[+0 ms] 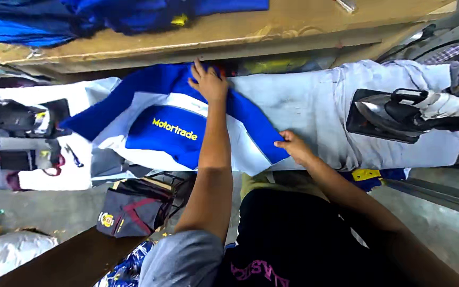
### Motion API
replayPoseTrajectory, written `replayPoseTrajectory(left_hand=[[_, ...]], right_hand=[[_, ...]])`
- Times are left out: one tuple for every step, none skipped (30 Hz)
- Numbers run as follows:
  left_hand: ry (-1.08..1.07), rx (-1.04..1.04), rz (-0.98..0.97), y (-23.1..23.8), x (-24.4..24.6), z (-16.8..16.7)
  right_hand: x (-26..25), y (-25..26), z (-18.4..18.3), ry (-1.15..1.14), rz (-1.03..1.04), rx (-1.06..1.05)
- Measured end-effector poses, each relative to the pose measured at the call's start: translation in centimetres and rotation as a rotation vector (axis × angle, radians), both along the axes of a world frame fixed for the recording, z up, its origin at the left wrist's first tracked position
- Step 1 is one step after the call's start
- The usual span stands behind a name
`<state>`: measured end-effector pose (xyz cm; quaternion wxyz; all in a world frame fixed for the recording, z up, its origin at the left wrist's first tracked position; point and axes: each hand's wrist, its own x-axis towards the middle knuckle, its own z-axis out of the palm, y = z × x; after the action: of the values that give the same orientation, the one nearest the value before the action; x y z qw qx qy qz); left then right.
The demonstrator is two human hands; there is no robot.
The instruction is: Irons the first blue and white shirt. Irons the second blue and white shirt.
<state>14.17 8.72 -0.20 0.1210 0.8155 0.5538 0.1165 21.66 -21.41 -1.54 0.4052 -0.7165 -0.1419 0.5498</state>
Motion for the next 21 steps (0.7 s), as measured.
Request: replayPoseTrajectory(left_hand=[[0.06,-0.028,-0.008,0.1,1.3,-1.7],[0.096,-0.039,-0.005,0.1,2.3,-2.6],[0.116,-0.044,-0.003,0.1,3.1,-2.8],[0.119,-0.044,-0.005,0.1,3.7,-2.8],[0.112,-0.048,-0.009,0.0,4.1,-2.9],[0.095,-0.061,-0.016,0.1,4.3,-3.1],[0.072,-0.086,-0.029,0.3,4.3,-3.2],[0.041,-0.12,-0.054,0.5,4.1,-3.0],[-0.004,-0.135,-0.093,0.6,3.6,-2.7],[-0.058,-0.119,-0.137,0.4,2.7,-2.1],[-0.115,-0.068,-0.182,-0.1,1.5,-1.3],[-0.169,-0.016,-0.219,-0.9,0.0,-0.4],[-0.212,0.023,-0.248,-2.2,-1.8,0.7],[-0.237,0.034,-0.271,-4.0,-3.7,1.8],[-0.23,0.011,-0.291,-6.4,-5.4,2.7],[-0.2,-0.042,-0.308,-9.1,-7.0,3.3],[-0.166,-0.1,-0.33,-12.0,-8.3,3.3],[-0.144,-0.16,-0.356,-14.9,-9.2,2.7],[-0.138,-0.204,-0.387,-17.6,-9.7,1.6],[-0.144,-0.222,-0.426,-20.1,-9.7,0.4],[-0.139,-0.242,-0.46,-22.1,-9.5,-0.6]], right_hand=[[0.2,-0.1,-0.8,-0.037,-0.017,-0.026],[0.3,-0.1,-1.0,-0.053,-0.016,-0.039],[0.4,-0.1,-1.2,-0.066,-0.002,-0.043],[0.4,-0.2,-1.2,-0.08,0.019,-0.043],[0.4,-0.4,-1.1,-0.1,0.051,-0.048],[0.5,-0.6,-0.7,-0.136,0.097,-0.063],[0.6,-0.7,-0.1,-0.19,0.155,-0.092],[0.7,-0.6,0.7,-0.265,0.225,-0.135],[0.8,-0.7,1.6,-0.36,0.305,-0.179],[0.8,-0.9,2.2,-0.478,0.38,-0.197],[0.7,-1.3,2.4,-0.605,0.42,-0.168],[0.6,-1.7,2.3,-0.716,0.431,-0.104],[0.4,-1.9,2.0,-0.805,0.426,-0.023],[0.3,-2.0,1.6,-0.871,0.42,0.057],[0.2,-1.8,1.2,-0.922,0.417,0.131],[0.2,-1.3,0.6,-0.973,0.416,0.202],[0.2,-0.4,0.0,-1.012,0.417,0.267],[0.2,0.8,-0.3,-1.03,0.432,0.32],[0.4,2.2,-0.5,-1.039,0.461,0.362],[0.6,3.8,-0.8,-1.048,0.5,0.405],[0.9,5.4,-1.4,-1.074,0.545,0.452]])
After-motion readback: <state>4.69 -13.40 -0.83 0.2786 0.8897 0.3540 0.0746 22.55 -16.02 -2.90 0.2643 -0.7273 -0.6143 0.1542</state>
